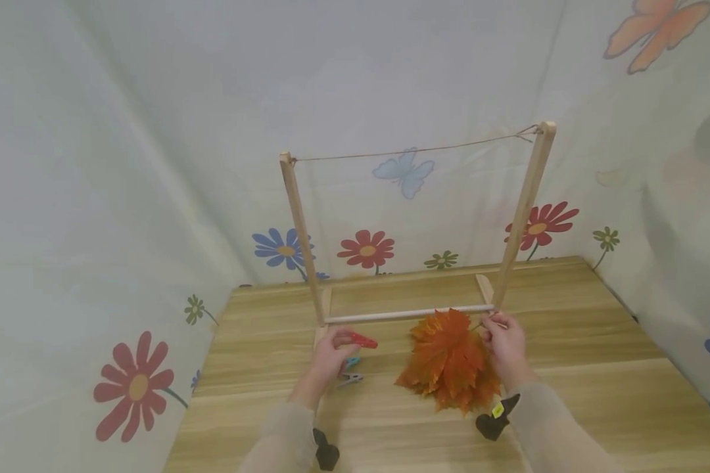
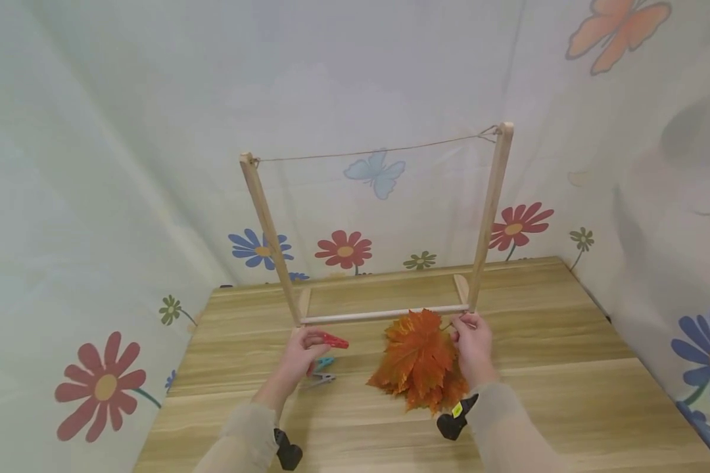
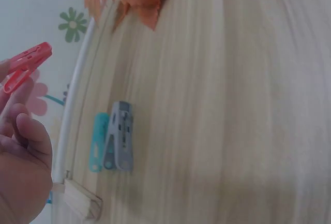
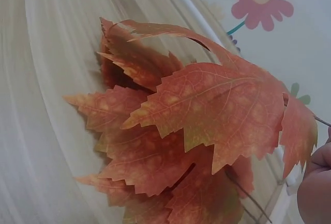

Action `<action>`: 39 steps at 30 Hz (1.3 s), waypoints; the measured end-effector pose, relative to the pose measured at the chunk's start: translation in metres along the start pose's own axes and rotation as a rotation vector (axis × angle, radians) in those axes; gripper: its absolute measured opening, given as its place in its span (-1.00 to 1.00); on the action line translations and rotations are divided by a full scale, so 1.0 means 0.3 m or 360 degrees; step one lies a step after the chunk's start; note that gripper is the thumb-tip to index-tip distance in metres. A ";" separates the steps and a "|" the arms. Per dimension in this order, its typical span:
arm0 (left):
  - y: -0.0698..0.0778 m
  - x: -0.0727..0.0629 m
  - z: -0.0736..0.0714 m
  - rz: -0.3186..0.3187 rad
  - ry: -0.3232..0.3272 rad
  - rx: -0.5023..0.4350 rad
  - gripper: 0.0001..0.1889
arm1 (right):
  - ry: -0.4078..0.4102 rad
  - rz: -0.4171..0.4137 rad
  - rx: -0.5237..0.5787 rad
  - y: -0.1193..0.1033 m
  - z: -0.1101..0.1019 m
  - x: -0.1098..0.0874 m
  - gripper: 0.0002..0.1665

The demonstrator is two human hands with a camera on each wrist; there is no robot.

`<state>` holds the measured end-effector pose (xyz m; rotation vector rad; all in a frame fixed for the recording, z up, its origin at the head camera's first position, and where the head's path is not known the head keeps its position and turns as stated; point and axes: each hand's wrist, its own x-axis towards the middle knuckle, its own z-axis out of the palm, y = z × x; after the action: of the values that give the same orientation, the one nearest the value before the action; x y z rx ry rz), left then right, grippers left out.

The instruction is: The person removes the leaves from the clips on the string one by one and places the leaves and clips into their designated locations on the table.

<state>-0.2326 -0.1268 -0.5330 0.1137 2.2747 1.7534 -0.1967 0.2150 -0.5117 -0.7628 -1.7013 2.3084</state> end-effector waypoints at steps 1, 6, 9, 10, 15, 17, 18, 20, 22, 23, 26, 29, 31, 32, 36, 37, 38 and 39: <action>-0.009 -0.005 -0.002 -0.0013 0.0001 0.0006 -0.56 | 0.0009 -0.0004 0.0001 0.004 0.000 0.000 -0.83; -0.045 -0.025 -0.013 0.0017 -0.0013 0.0019 -0.58 | 0.0061 0.0004 -0.0021 0.020 -0.005 0.001 -0.82; -0.064 -0.036 -0.021 0.0053 -0.0023 0.0025 -0.59 | 0.0058 0.0021 -0.0056 0.029 -0.011 0.001 -0.82; -0.070 -0.040 -0.024 0.0055 -0.0026 0.0030 -0.58 | 0.0054 0.0029 -0.0060 0.033 -0.014 0.001 -0.83; -0.098 -0.061 -0.035 0.0038 -0.0042 0.0102 -0.52 | 0.0050 0.0065 -0.0084 0.052 -0.027 0.001 -0.81; -0.110 -0.068 -0.039 0.0023 -0.0052 0.0114 -0.52 | 0.0049 0.0064 -0.0084 0.059 -0.033 0.003 -0.79; -0.118 -0.071 -0.041 0.0008 -0.0055 0.0116 -0.52 | 0.0048 0.0063 -0.0085 0.063 -0.035 0.003 -0.79; -0.133 -0.075 -0.044 0.0014 -0.0072 0.0101 -0.54 | 0.0047 0.0060 -0.0092 0.067 -0.039 0.005 -0.77; -0.143 -0.081 -0.047 0.0017 -0.0083 0.0095 -0.58 | 0.0049 0.0074 -0.0121 0.069 -0.042 0.007 -0.74; -0.146 -0.084 -0.049 0.0008 -0.0089 0.0094 -0.59 | 0.0052 0.0073 -0.0138 0.072 -0.043 0.008 -0.74; -0.156 -0.090 -0.052 -0.0022 -0.0101 0.0123 -0.58 | 0.0048 0.0064 -0.0178 0.079 -0.049 0.008 -0.75; -0.164 -0.094 -0.056 -0.0052 -0.0117 0.0137 -0.52 | 0.0043 0.0038 -0.0197 0.086 -0.052 0.006 -0.77; -0.169 -0.095 -0.059 -0.0044 -0.0115 0.0154 -0.52 | 0.0038 0.0049 -0.0217 0.086 -0.054 0.003 -0.75; -0.171 -0.097 -0.060 -0.0041 -0.0114 0.0153 -0.52 | 0.0042 0.0058 -0.0232 0.086 -0.054 0.002 -0.74; -0.181 -0.102 -0.063 -0.0025 -0.0101 0.0166 -0.56 | 0.0046 0.0119 -0.0285 0.089 -0.060 -0.001 -0.64; -0.184 -0.104 -0.064 -0.0028 -0.0097 0.0169 -0.56 | 0.0042 0.0132 -0.0292 0.090 -0.062 -0.001 -0.62; -0.187 -0.106 -0.064 -0.0022 -0.0098 0.0170 -0.56 | 0.0040 0.0139 -0.0292 0.091 -0.063 -0.001 -0.60; -0.189 -0.109 -0.065 -0.0028 -0.0098 0.0176 -0.55 | 0.0036 0.0145 -0.0294 0.094 -0.065 0.000 -0.59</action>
<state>-0.2005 -0.1674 -0.5776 0.1663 2.3204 1.5933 -0.1825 0.2222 -0.5421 -0.9147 -1.9282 2.2120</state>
